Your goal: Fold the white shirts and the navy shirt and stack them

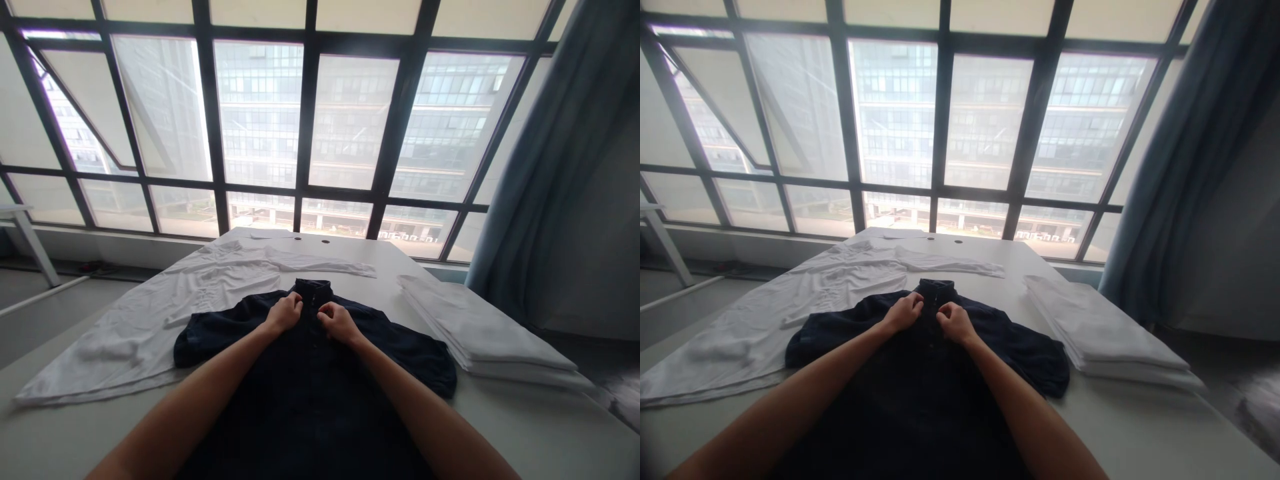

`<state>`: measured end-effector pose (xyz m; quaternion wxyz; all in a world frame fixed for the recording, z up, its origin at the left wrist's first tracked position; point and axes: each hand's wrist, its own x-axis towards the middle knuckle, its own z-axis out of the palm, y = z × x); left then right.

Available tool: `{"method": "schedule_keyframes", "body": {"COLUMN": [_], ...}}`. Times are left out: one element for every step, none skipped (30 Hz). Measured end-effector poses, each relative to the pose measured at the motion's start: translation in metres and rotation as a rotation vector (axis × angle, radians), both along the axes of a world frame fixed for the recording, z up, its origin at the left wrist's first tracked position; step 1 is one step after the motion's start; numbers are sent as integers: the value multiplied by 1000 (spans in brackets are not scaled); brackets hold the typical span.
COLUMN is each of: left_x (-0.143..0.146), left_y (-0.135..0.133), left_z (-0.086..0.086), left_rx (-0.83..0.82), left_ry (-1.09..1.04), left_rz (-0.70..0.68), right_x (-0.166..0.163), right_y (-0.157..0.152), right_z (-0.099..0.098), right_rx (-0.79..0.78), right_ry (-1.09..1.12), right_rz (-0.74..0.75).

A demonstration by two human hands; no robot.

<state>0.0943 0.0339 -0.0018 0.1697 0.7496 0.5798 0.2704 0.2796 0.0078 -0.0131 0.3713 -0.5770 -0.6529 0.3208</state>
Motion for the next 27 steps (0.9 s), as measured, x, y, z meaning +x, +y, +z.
{"method": "schedule_keyframes", "body": {"left_x": [-2,-4,-5,-5,-4,-2,-1,1,3,4,5,4,3,1,-2,-4,-6,-7,-8,-9,-9,-8,-8,-8,-8,-9,-11], "left_y": [8,16,25,35,44,52,60,65,70,73,75,76,78,79,81,83,86,90,94,99,103,106,109,111,112,112,111], "left_z": [5,10,16,21,25,29,31,32,32,31,29,26,23,19,16,12,10,8,7,7,7,8,9,10,11,11,11], "left_rx": [11,31,49,56,52,37,19,5,-2,-3,-1,1,5,8,5,-17,-59,-117,-184,-252,-309,-351,-378,-403,-422,-435,-447], "left_ry": [-4,8,32,58,81,96,104,105,102,99,96,91,89,82,58,5,-70,-152,-231,-296,-337,-364,-388,-422,-456,-485,-520], "left_rz": [5,5,1,-4,-6,-6,-4,-3,1,7,15,27,40,53,67,80,89,93,93,91,86,79,71,63,53,43,33], "right_x": [4,7,11,15,17,19,20,21,20,20,19,19,19,20,21,23,26,29,32,35,38,40,42,43,45,46,47], "right_y": [6,13,22,33,44,55,66,77,86,95,102,108,113,117,119,121,122,122,122,120,119,117,115,113,111,109,107], "right_z": [6,13,21,28,35,41,45,46,46,45,42,38,35,32,29,28,27,26,26,27,28,29,31,32,33,34,35], "right_rx": [31,68,106,139,162,172,168,149,121,85,49,15,-12,-36,-60,-87,-115,-145,-174,-198,-217,-233,-244,-253,-259,-266,-270], "right_ry": [-12,-35,-66,-105,-147,-188,-218,-236,-244,-243,-237,-231,-227,-223,-217,-207,-193,-175,-153,-130,-106,-85,-68,-57,-44,-27,-1], "right_rz": [-29,-70,-114,-158,-197,-229,-251,-264,-272,-274,-273,-269,-262,-249,-229,-201,-169,-135,-103,-77,-57,-43,-32,-24,-17,-10,-4]}}
